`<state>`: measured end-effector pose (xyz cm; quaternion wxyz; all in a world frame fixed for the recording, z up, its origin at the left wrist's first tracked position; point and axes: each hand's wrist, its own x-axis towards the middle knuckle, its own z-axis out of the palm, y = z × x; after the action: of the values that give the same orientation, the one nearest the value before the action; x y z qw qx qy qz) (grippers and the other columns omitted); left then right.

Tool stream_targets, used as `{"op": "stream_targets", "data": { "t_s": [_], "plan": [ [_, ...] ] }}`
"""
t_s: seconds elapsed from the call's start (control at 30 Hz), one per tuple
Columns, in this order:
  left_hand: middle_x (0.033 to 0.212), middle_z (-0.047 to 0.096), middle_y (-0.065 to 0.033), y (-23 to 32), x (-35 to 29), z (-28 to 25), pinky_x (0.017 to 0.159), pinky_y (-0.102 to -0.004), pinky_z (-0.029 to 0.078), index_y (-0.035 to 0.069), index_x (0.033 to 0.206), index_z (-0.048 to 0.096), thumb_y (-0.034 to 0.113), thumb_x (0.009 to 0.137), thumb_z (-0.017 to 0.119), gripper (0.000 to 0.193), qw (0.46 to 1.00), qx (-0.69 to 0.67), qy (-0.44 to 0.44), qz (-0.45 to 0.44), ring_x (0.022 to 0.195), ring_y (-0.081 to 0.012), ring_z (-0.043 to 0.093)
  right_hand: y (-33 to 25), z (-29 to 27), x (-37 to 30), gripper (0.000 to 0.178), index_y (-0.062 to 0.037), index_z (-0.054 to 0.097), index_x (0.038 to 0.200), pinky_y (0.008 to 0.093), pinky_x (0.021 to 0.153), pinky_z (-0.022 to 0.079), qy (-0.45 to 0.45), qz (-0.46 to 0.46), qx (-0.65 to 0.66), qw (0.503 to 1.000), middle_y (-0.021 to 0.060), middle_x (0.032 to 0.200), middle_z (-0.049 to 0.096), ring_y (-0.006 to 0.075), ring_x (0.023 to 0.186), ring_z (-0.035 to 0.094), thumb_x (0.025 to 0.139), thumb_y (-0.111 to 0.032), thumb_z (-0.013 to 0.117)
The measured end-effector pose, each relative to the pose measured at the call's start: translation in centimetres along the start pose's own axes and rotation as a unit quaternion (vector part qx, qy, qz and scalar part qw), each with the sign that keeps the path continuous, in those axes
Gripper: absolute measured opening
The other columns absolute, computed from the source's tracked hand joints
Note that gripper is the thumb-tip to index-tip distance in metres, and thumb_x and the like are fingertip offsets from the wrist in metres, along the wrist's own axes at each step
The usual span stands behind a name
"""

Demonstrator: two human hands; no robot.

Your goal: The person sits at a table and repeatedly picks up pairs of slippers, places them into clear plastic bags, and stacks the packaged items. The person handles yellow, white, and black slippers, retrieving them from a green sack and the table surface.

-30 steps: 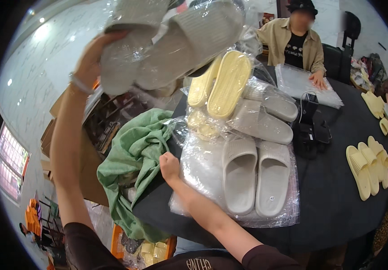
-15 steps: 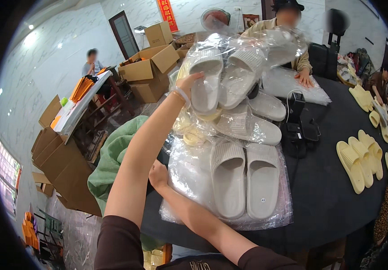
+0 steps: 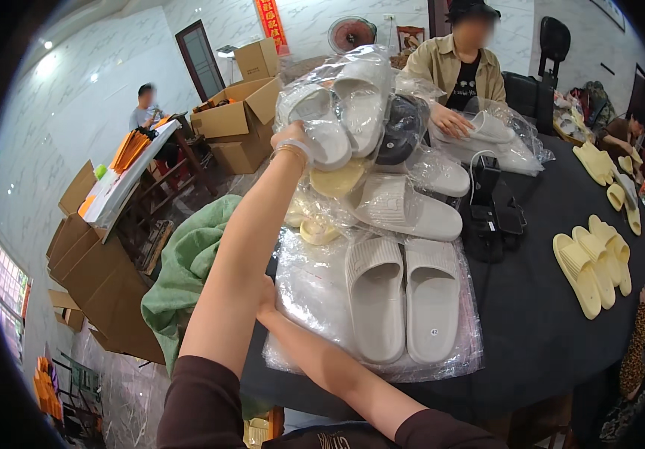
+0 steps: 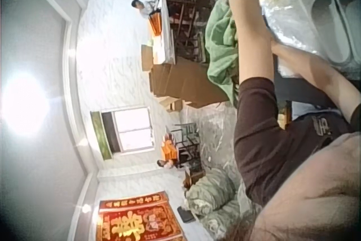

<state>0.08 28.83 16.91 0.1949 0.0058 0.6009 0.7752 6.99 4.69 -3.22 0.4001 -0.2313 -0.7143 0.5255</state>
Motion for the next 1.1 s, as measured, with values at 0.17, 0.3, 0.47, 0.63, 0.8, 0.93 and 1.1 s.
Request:
{"op": "stream_targets", "data": {
  "t_s": [0.17,0.3,0.47,0.63,0.8,0.93,1.1],
  "plan": [
    [0.109,0.062,-0.0195,-0.3,0.0,-0.6,0.080,-0.0381,0.049,-0.010,0.109,0.057,0.020,0.073,0.073,0.049,0.970,0.201,0.052,0.128,0.091,-0.0282,0.063,-1.5,0.3,-1.9,0.025,-0.0062,0.062,0.075,0.0476,0.059,0.048,-0.010,-0.099,0.003,0.995,0.0176,0.075,0.064,0.0383,0.068,0.061,0.081,-0.029,0.055],
    [0.110,0.061,-0.0218,0.8,-6.5,3.1,0.086,-0.0383,0.046,-0.006,0.106,0.055,0.022,0.074,0.068,0.045,0.988,0.014,0.138,0.065,0.099,-0.0337,0.061,3.0,2.5,0.1,0.023,-0.0086,0.065,0.076,0.0459,0.056,0.049,-0.022,-0.103,-0.003,0.994,0.0166,0.075,0.065,0.0365,0.068,0.062,0.076,-0.031,0.061],
    [0.112,0.056,-0.0241,-0.7,-3.3,2.8,0.086,-0.0406,0.047,-0.005,0.108,0.049,0.021,0.075,0.066,0.045,0.964,0.032,0.235,0.119,0.102,-0.0378,0.058,2.4,1.7,-0.4,0.026,-0.0073,0.065,0.080,0.0462,0.057,0.048,-0.033,-0.095,-0.058,0.993,0.0179,0.076,0.064,0.0378,0.071,0.062,0.076,-0.033,0.062],
    [0.106,0.056,-0.0219,-0.8,-0.2,0.7,0.084,-0.0409,0.048,-0.006,0.115,0.044,0.021,0.075,0.065,0.052,0.998,-0.008,0.058,0.018,0.100,-0.0346,0.059,-0.7,1.7,-0.6,0.024,-0.0061,0.064,0.086,0.0483,0.063,0.048,0.087,-0.169,-0.271,0.944,0.0194,0.078,0.063,0.0408,0.073,0.060,0.083,-0.027,0.053],
    [0.114,0.055,-0.0180,1.9,-7.0,0.7,0.085,-0.0430,0.047,-0.002,0.124,0.043,0.021,0.069,0.071,0.066,0.989,-0.007,-0.122,-0.089,0.098,-0.0316,0.058,1.5,0.1,0.7,0.024,-0.0047,0.062,0.086,0.0500,0.065,0.047,0.021,-0.026,0.005,0.999,0.0207,0.079,0.063,0.0424,0.074,0.060,0.087,-0.023,0.047],
    [0.124,0.045,-0.0215,2.7,-5.6,-0.4,0.086,-0.0455,0.046,-0.001,0.133,0.028,0.023,0.066,0.074,0.086,0.992,0.004,-0.122,-0.035,0.107,-0.0325,0.053,2.0,1.7,0.4,0.024,-0.0026,0.061,0.079,0.0491,0.065,0.046,0.004,0.003,-0.013,1.000,0.0208,0.078,0.062,0.0423,0.074,0.059,0.085,-0.022,0.048],
    [0.129,0.037,-0.0242,2.8,-3.0,-2.9,0.088,-0.0408,0.045,-0.003,0.140,0.010,0.034,0.062,0.080,0.111,0.979,0.143,-0.141,0.020,0.114,-0.0311,0.047,-0.9,0.2,-0.2,0.024,-0.0008,0.058,0.072,0.0463,0.069,0.046,0.011,0.052,0.080,0.995,0.0200,0.077,0.062,0.0406,0.076,0.059,0.083,-0.020,0.047]
  ]
}}
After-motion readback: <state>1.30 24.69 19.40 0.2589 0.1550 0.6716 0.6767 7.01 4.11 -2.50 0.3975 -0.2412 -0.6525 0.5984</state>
